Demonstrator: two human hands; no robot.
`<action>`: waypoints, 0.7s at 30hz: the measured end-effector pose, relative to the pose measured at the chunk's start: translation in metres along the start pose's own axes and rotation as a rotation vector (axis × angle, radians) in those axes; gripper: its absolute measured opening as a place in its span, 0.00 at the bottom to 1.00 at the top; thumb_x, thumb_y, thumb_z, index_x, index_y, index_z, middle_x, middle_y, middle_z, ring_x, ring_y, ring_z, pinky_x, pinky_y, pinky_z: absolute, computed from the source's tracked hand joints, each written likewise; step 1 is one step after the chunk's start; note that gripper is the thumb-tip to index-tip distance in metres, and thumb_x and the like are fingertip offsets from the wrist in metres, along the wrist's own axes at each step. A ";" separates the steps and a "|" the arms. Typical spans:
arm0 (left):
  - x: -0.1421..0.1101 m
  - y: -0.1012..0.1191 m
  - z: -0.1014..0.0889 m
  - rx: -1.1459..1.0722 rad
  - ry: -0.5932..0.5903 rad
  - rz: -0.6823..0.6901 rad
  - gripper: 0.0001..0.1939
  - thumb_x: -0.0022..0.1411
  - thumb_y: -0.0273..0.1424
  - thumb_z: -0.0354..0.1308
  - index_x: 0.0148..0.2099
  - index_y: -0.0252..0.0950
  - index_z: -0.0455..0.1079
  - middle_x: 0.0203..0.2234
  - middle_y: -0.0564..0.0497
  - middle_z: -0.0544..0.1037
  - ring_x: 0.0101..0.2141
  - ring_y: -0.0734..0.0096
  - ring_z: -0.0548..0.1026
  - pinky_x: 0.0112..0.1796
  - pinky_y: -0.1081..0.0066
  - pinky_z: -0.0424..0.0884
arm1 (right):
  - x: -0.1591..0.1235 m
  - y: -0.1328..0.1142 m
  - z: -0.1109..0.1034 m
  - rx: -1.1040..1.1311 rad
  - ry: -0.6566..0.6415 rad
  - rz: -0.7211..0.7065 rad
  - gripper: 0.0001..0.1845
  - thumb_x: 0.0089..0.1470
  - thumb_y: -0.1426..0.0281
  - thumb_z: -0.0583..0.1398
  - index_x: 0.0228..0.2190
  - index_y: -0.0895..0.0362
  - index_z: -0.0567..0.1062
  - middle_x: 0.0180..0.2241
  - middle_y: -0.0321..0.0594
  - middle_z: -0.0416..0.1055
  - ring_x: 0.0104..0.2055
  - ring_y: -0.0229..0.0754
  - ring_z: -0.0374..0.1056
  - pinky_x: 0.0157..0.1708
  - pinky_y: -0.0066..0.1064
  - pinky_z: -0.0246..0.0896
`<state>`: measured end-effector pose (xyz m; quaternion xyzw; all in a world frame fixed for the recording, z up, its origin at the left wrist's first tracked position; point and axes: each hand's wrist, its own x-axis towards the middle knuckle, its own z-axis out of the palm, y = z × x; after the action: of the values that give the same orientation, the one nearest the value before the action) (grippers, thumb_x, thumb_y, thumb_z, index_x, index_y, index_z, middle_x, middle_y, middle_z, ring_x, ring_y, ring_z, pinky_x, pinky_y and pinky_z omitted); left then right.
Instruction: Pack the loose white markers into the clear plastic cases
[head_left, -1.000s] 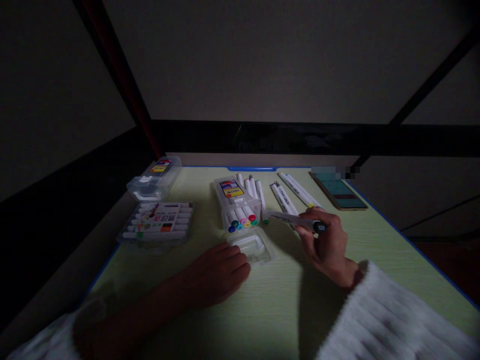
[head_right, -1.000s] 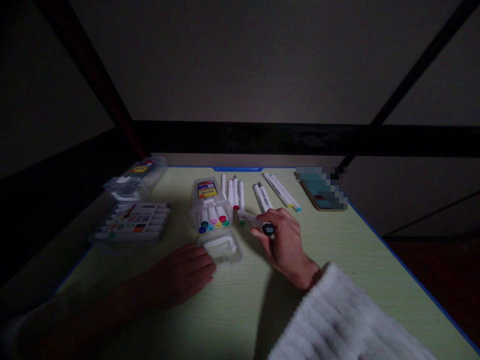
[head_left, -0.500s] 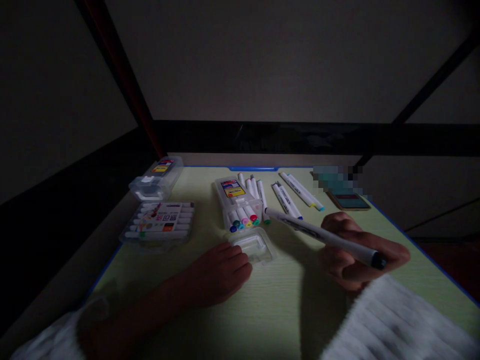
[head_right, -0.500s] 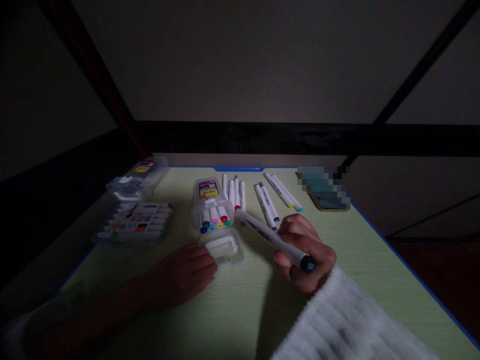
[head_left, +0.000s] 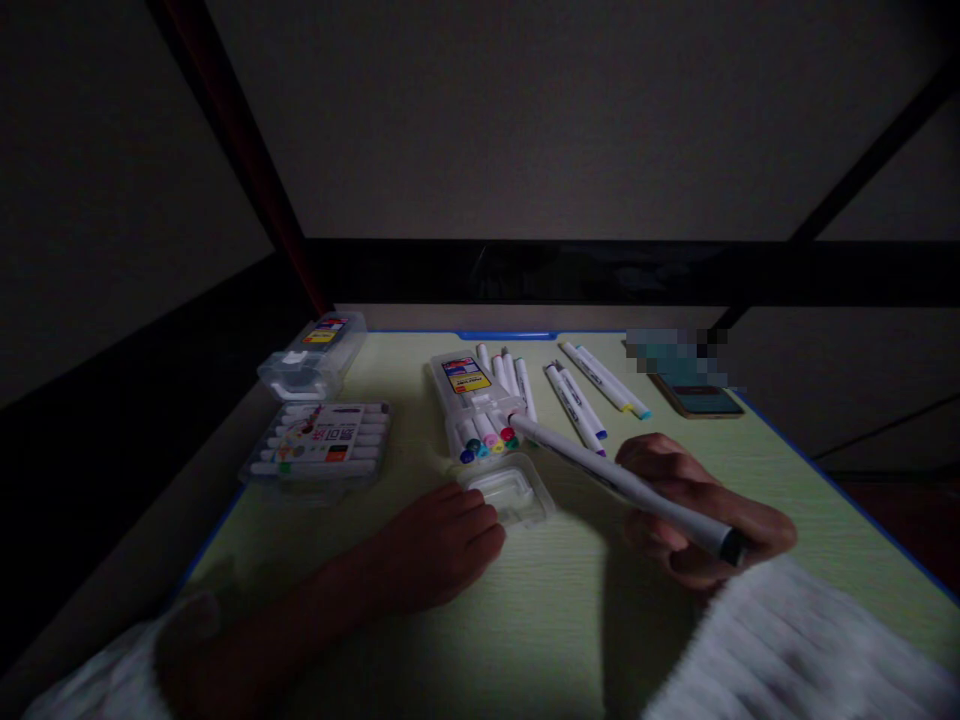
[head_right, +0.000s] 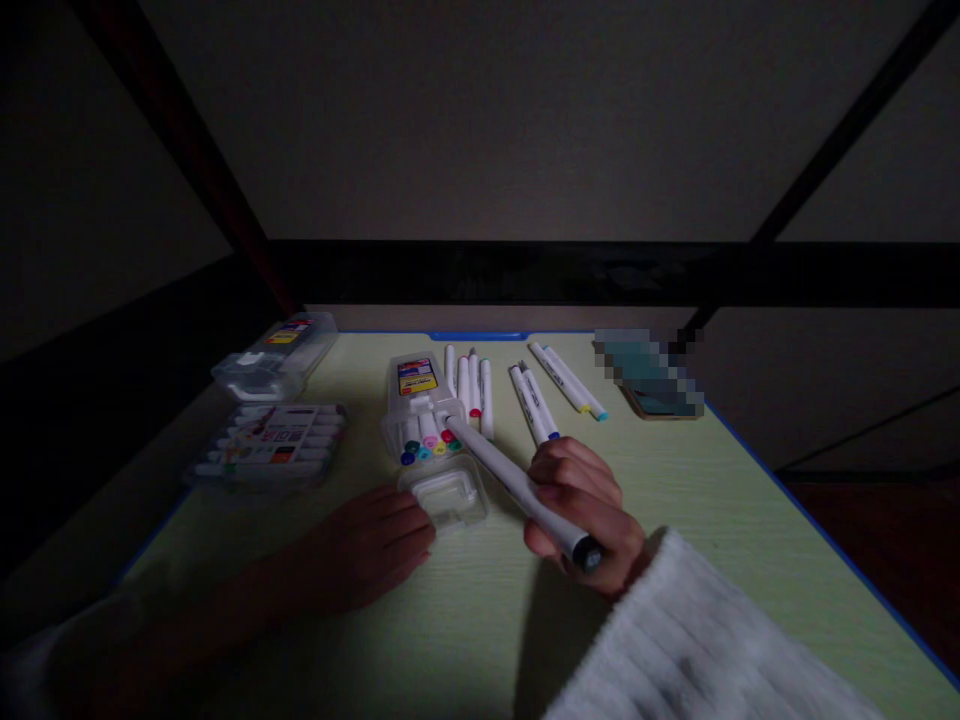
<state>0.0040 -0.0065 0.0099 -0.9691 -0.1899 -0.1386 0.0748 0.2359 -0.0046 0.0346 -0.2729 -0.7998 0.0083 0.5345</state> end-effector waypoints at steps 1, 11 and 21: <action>0.000 0.000 0.000 -0.001 0.002 0.002 0.04 0.60 0.24 0.49 0.32 0.34 0.62 0.26 0.53 0.69 0.29 0.71 0.63 0.33 0.70 0.56 | 0.004 -0.002 0.001 0.043 0.068 -0.092 0.11 0.55 0.66 0.52 0.21 0.52 0.61 0.17 0.34 0.59 0.19 0.38 0.60 0.17 0.34 0.59; 0.001 0.000 -0.001 -0.009 -0.004 -0.003 0.05 0.60 0.25 0.49 0.31 0.34 0.61 0.25 0.53 0.69 0.29 0.72 0.64 0.32 0.70 0.57 | 0.009 -0.008 0.003 0.038 0.046 -0.105 0.10 0.56 0.66 0.52 0.24 0.54 0.64 0.20 0.38 0.65 0.24 0.41 0.66 0.21 0.35 0.65; 0.000 0.000 0.000 0.006 -0.002 0.001 0.04 0.61 0.25 0.48 0.32 0.34 0.61 0.26 0.53 0.69 0.30 0.71 0.64 0.33 0.70 0.57 | 0.011 -0.005 0.004 -0.005 -0.004 -0.145 0.08 0.56 0.67 0.51 0.27 0.55 0.68 0.19 0.37 0.65 0.22 0.40 0.65 0.21 0.34 0.65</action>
<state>0.0040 -0.0069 0.0095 -0.9691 -0.1897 -0.1370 0.0775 0.2275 -0.0025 0.0441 -0.2155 -0.8186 -0.0318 0.5314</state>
